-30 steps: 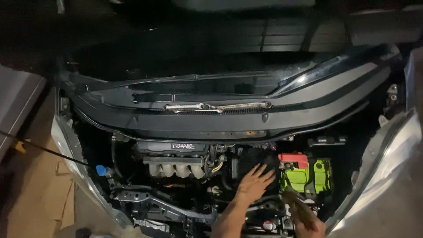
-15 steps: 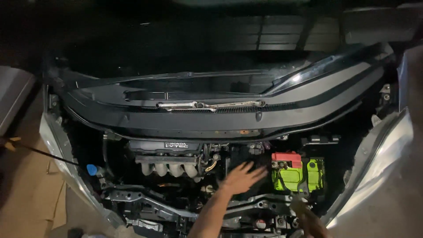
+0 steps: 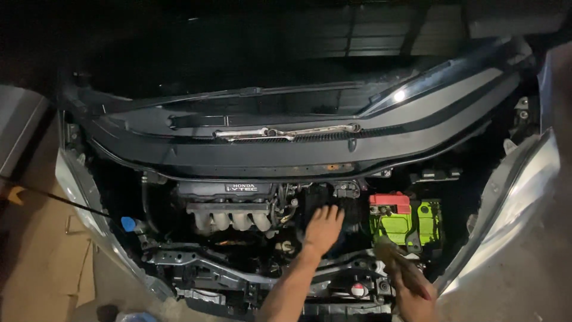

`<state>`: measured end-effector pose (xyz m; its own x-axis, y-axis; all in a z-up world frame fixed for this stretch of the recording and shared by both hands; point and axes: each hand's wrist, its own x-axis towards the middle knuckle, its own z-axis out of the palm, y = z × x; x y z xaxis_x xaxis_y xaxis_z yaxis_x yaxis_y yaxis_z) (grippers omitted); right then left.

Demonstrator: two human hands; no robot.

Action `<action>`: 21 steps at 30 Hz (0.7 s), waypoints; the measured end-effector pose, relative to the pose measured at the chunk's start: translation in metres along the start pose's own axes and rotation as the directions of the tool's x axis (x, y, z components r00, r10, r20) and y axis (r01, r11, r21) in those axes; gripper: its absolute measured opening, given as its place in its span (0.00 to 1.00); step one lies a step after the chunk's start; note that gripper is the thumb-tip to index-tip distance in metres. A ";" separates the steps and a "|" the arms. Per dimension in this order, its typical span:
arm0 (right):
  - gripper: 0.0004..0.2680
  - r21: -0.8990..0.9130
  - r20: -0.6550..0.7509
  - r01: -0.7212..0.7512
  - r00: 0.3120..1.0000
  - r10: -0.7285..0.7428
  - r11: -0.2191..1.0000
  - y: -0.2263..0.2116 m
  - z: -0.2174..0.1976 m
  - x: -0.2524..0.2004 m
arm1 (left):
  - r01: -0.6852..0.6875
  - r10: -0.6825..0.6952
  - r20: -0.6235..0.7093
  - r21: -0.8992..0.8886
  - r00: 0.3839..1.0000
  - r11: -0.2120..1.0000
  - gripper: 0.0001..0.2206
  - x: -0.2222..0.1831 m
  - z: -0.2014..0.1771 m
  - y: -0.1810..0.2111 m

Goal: The person cleans the engine bay of a car with the hood open, using a brush and a black cloth to wipe various components. They then move to the front bumper area to clean the lower section near the headlight.

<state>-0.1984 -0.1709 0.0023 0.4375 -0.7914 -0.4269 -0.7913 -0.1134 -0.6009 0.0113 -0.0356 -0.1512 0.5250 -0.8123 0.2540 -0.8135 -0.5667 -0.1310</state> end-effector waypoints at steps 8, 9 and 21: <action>0.14 0.406 0.089 -0.149 0.988 0.124 0.902 -0.044 -0.010 -0.032 | 0.789 -0.945 0.023 -0.556 0.327 0.259 0.15 -0.059 0.026 -0.005; 0.14 0.406 0.088 -0.151 0.988 0.126 0.901 -0.031 -0.003 -0.026 | 0.789 -0.944 0.025 -0.556 0.329 0.261 0.15 -0.047 0.029 0.012; 0.12 0.492 -0.013 -0.023 0.999 0.034 0.870 0.005 0.007 -0.004 | 0.064 -0.430 0.876 -0.427 -0.216 -0.902 0.32 0.014 0.002 0.034</action>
<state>-0.2014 -0.1639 -0.0034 0.4049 -0.8025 -0.4382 -0.4888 0.2151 -0.8455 -0.0087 -0.0663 -0.1538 0.4563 0.2983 -0.8383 0.6605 0.5177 0.5438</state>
